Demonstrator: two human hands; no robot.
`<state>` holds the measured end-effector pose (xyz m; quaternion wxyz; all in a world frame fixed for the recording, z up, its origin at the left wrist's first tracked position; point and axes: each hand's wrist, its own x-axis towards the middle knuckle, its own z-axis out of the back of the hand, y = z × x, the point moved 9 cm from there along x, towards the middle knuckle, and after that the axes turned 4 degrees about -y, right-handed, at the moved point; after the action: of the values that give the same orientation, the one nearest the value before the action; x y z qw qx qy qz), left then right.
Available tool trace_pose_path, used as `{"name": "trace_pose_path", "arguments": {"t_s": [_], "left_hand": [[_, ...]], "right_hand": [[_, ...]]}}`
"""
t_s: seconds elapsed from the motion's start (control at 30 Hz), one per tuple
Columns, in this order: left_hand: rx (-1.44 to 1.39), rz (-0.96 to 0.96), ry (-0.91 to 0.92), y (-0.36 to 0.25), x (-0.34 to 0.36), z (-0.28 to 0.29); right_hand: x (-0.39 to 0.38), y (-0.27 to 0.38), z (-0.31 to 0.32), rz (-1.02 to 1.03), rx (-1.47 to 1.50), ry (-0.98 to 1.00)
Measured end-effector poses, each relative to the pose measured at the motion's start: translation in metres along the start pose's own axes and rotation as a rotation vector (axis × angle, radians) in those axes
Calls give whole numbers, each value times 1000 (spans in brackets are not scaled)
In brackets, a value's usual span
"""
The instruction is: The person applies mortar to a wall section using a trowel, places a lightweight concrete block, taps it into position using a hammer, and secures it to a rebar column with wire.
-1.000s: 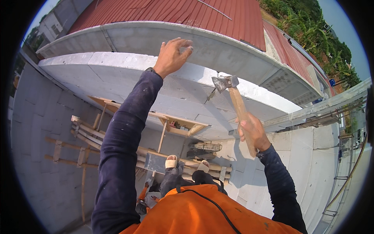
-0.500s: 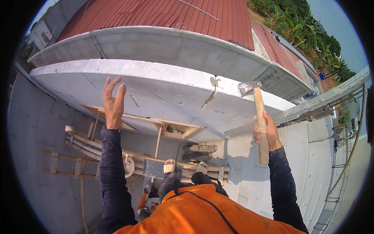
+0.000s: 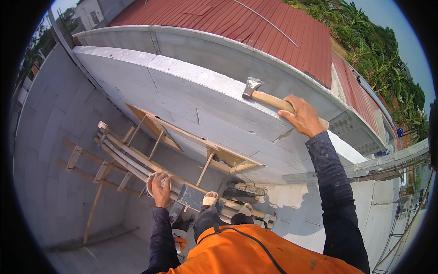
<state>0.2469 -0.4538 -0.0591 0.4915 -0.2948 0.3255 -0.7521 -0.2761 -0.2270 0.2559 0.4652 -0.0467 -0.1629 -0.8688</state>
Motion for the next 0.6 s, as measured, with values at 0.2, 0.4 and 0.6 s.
{"name": "trace_pose_path", "arguments": {"t_s": [0.2,0.4,0.6], "left_hand": [[15,191,150,63,-75,16],[-86,179,244,109,-88,-11],[-282,-6,370,76,-43,-45]], "right_hand": [[7,-10,-19,33,36,-13],[9,-26,-33,-36,98,56],[5,-34,-23,-103,161,71]]}}
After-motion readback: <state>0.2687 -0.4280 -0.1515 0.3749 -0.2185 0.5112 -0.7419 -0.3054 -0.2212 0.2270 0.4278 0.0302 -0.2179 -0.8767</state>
